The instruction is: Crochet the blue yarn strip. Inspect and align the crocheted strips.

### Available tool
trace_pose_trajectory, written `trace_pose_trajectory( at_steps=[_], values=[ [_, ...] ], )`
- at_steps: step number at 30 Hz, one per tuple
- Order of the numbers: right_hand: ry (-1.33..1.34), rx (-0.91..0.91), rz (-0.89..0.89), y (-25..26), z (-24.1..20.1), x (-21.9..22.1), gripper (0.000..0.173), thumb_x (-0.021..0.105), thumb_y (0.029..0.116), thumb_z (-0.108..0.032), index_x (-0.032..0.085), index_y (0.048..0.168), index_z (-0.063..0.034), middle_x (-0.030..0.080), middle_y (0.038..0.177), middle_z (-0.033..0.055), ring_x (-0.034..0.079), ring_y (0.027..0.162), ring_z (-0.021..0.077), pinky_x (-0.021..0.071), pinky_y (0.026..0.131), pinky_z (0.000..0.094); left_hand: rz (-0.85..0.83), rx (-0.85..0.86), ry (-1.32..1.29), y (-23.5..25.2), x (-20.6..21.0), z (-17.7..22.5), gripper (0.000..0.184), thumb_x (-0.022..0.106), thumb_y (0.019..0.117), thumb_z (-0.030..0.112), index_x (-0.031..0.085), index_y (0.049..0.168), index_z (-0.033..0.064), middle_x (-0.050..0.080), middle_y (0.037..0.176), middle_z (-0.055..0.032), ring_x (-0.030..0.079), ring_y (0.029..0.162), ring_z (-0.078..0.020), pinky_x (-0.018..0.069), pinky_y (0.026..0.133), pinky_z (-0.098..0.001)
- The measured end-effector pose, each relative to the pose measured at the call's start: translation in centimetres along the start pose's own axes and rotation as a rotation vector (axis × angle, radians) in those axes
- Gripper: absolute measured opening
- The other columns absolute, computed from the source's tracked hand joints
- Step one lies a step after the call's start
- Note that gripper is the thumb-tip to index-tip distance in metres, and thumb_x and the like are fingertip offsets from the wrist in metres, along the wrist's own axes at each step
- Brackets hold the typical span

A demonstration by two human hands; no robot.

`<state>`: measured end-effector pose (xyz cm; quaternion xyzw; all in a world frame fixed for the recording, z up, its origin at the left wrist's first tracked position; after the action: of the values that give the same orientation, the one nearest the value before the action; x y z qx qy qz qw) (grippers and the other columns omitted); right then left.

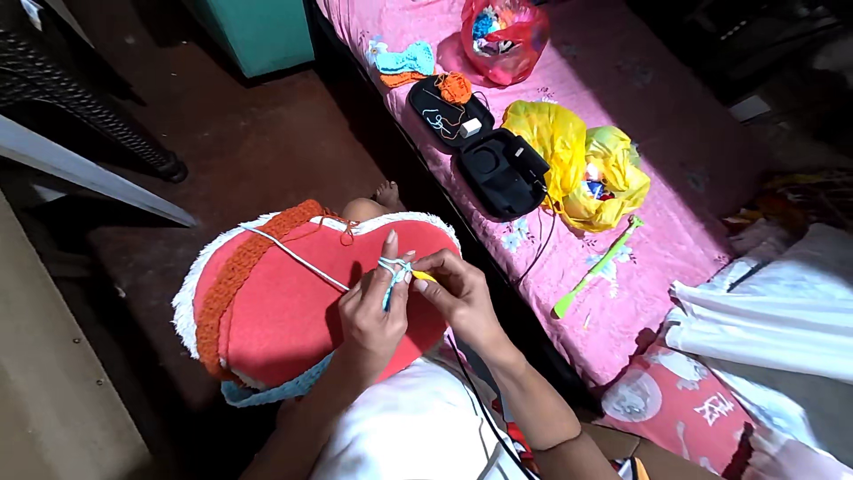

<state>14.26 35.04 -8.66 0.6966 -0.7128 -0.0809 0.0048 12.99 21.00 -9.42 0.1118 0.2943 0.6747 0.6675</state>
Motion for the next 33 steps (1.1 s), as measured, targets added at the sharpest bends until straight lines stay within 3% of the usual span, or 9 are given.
trace_pose_trajectory(
  at_steps=[2, 4, 7, 11, 17, 23, 26, 29, 33],
  values=[
    [0.379, 0.145, -0.060, 0.5, 0.6, 0.4, 0.015, 0.059, 0.0922, 0.004, 0.064, 0.106, 0.0012, 0.070, 0.088, 0.0031, 0.054, 0.061, -0.0021, 0.0404, 0.051, 0.0134, 0.041, -0.082, -0.197, 0.4, -0.6, -0.2, 0.044, 0.065, 0.0937, 0.001, 0.056, 0.135, -0.0132, 0.077, 0.103, -0.0094, 0.074, 0.095, -0.0082, 0.0596, 0.087, -0.0232],
    [0.515, 0.147, -0.069, 0.4, 0.9, 0.8, 0.016, 0.062, 0.0917, 0.004, 0.064, 0.107, 0.0000, 0.071, 0.089, 0.0042, 0.055, 0.061, -0.0015, 0.0404, 0.051, 0.0140, 0.067, -0.175, -0.311, 0.8, -1.1, -0.1, 0.048, 0.067, 0.0911, 0.000, 0.055, 0.137, -0.0092, 0.077, 0.100, -0.0010, 0.072, 0.089, -0.0037, 0.0601, 0.083, -0.0214],
    [0.187, -0.119, 0.073, -0.3, 0.0, 0.3, 0.015, 0.062, 0.0917, 0.005, 0.066, 0.106, 0.0050, 0.072, 0.096, 0.0038, 0.066, 0.081, 0.0005, 0.0554, 0.072, 0.0162, 0.067, -0.194, -0.351, 1.3, -1.7, 0.1, 0.052, 0.066, 0.0909, 0.000, 0.053, 0.141, -0.0070, 0.076, 0.099, 0.0024, 0.070, 0.086, -0.0022, 0.0593, 0.081, -0.0204],
    [-0.348, -0.488, 0.184, -1.4, -1.2, 0.2, 0.013, 0.059, 0.0958, -0.001, 0.069, 0.100, 0.0070, 0.069, 0.091, 0.0125, 0.065, 0.080, 0.0054, 0.0540, 0.071, 0.0157, 0.034, -0.201, -0.331, 1.7, -2.1, 0.2, 0.047, 0.064, 0.0898, -0.001, 0.060, 0.137, -0.0039, 0.076, 0.100, 0.0024, 0.070, 0.086, -0.0015, 0.0588, 0.081, -0.0189],
    [-0.553, -0.591, 0.187, -1.9, -1.7, 0.4, 0.015, 0.057, 0.0946, -0.002, 0.070, 0.100, 0.0038, 0.069, 0.088, 0.0130, 0.066, 0.078, 0.0125, 0.0559, 0.071, 0.0213, -0.047, -0.237, -0.330, 2.3, -2.7, 0.0, 0.045, 0.061, 0.0885, -0.001, 0.063, 0.134, -0.0004, 0.075, 0.100, 0.0035, 0.069, 0.084, -0.0005, 0.0583, 0.077, -0.0175],
    [-0.541, -0.603, 0.138, -2.1, -1.5, 0.2, 0.016, 0.057, 0.0956, -0.003, 0.070, 0.100, 0.0029, 0.068, 0.088, 0.0129, 0.065, 0.077, 0.0124, 0.0555, 0.070, 0.0208, -0.092, -0.362, -0.393, 2.4, -3.2, -0.9, 0.045, 0.062, 0.0875, 0.001, 0.066, 0.132, 0.0017, 0.074, 0.098, 0.0031, 0.070, 0.081, -0.0045, 0.0597, 0.074, -0.0202],
    [-0.420, -0.557, 0.087, -2.0, -1.1, 0.0, 0.015, 0.057, 0.0957, -0.002, 0.069, 0.101, 0.0045, 0.068, 0.090, 0.0133, 0.065, 0.080, 0.0097, 0.0549, 0.072, 0.0187, -0.132, -0.415, -0.450, 2.3, -3.0, -1.5, 0.046, 0.061, 0.0868, 0.000, 0.066, 0.133, 0.0036, 0.074, 0.091, 0.0028, 0.071, 0.076, -0.0077, 0.0606, 0.070, -0.0214],
    [-0.034, -0.299, 0.022, -1.6, 0.2, -0.4, 0.012, 0.061, 0.0953, 0.001, 0.069, 0.103, 0.0050, 0.070, 0.096, 0.0060, 0.066, 0.086, 0.0019, 0.0558, 0.077, 0.0162, -0.170, -0.476, -0.560, 2.2, -2.6, -1.7, 0.053, 0.059, 0.0869, -0.005, 0.061, 0.139, 0.0023, 0.074, 0.085, 0.0007, 0.071, 0.075, -0.0091, 0.0611, 0.073, -0.0227],
    [0.407, 0.105, -0.080, -1.0, 1.9, 0.1, 0.017, 0.063, 0.0906, 0.005, 0.067, 0.106, -0.0010, 0.070, 0.087, -0.0014, 0.058, 0.066, -0.0019, 0.0460, 0.057, 0.0145, -0.150, -0.443, -0.466, 1.8, -2.2, -1.8, 0.051, 0.062, 0.0866, -0.001, 0.063, 0.138, 0.0047, 0.072, 0.089, 0.0047, 0.068, 0.077, -0.0041, 0.0582, 0.073, -0.0197]
  ],
)
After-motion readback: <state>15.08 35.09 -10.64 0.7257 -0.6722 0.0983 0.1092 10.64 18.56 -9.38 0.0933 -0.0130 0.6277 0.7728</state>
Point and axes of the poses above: each hand's wrist, its own y-axis towards the middle knuckle, its own x-axis out of the palm, z = x × y, the point moved 7 cm from there along y, towards the middle knuckle
